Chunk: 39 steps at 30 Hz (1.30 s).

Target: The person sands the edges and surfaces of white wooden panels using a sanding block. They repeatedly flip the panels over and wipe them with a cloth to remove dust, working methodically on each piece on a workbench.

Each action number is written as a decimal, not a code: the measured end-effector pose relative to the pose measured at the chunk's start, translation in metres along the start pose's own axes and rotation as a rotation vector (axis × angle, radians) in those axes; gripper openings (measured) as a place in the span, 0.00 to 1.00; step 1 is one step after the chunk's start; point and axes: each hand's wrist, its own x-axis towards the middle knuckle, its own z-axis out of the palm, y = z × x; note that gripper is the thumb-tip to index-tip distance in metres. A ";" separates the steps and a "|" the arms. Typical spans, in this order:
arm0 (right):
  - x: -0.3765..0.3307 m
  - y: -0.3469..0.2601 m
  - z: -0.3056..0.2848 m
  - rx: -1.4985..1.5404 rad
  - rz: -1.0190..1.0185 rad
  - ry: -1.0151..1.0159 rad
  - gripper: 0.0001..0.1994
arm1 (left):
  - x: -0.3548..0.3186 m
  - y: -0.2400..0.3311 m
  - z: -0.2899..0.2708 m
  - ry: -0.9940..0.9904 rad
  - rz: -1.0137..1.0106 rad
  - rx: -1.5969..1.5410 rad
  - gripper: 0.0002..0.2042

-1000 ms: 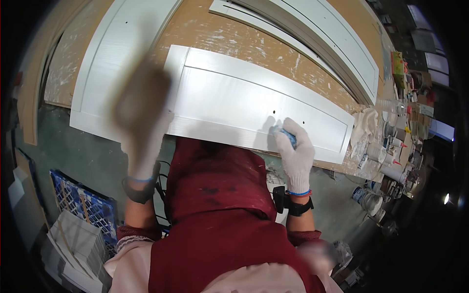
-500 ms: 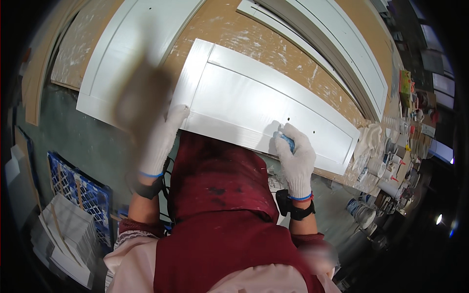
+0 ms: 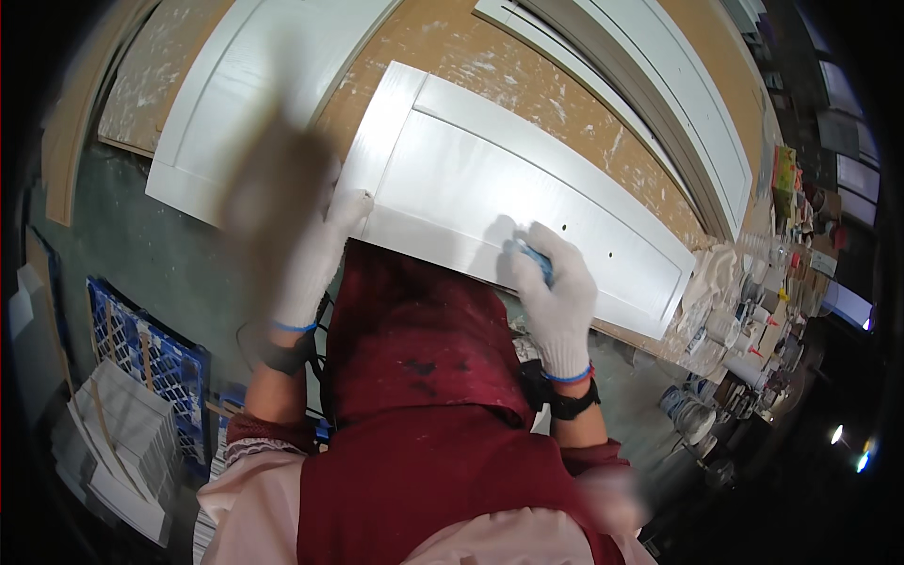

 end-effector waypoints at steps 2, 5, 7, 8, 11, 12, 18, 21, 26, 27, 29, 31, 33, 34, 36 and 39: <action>0.010 -0.011 0.011 0.006 -0.090 -0.035 0.15 | 0.000 0.001 -0.001 0.027 0.023 -0.012 0.24; 0.016 -0.018 0.022 -0.019 -0.076 -0.092 0.14 | -0.001 0.011 -0.005 0.064 0.022 0.077 0.24; 0.019 -0.011 0.015 -0.050 -0.082 -0.074 0.14 | 0.003 0.012 -0.011 0.006 -0.041 0.070 0.24; 0.017 -0.007 0.009 -0.053 -0.054 -0.078 0.14 | 0.005 0.014 -0.012 -0.012 -0.057 0.101 0.23; 0.007 -0.004 0.006 -0.001 0.038 -0.075 0.14 | 0.003 0.015 -0.013 -0.056 -0.069 0.123 0.21; 0.004 -0.005 0.006 0.027 0.072 -0.069 0.14 | 0.002 0.007 -0.012 -0.044 -0.045 0.080 0.20; -0.002 -0.027 0.021 0.070 0.208 0.011 0.16 | 0.008 0.019 -0.036 -0.296 0.104 0.180 0.23; 0.001 -0.045 0.028 0.174 0.302 0.079 0.16 | 0.017 0.024 -0.052 -0.433 0.201 0.236 0.28; 0.003 -0.069 0.050 0.094 0.297 0.141 0.15 | 0.036 0.048 -0.070 -0.549 0.342 0.347 0.32; 0.003 -0.073 0.053 0.100 0.313 0.138 0.15 | 0.041 0.048 -0.070 -0.556 0.392 0.382 0.33; 0.002 -0.082 0.056 0.106 0.333 0.131 0.15 | 0.051 0.039 -0.065 -0.567 0.534 0.497 0.34; 0.005 -0.092 0.059 0.071 0.346 0.086 0.15 | 0.054 0.036 -0.062 -0.607 0.595 0.575 0.35; 0.004 -0.096 0.069 0.059 0.313 0.079 0.15 | 0.050 0.038 -0.058 -0.682 0.577 0.621 0.35; 0.004 -0.096 0.078 0.059 0.271 0.100 0.15 | 0.050 0.037 -0.058 -0.712 0.558 0.595 0.36; 0.002 -0.092 0.087 0.116 0.280 0.126 0.15 | 0.050 0.032 -0.057 -0.772 0.518 0.544 0.38; 0.005 -0.097 0.074 -0.044 0.357 0.123 0.15 | 0.049 0.028 -0.056 -0.731 0.564 0.505 0.39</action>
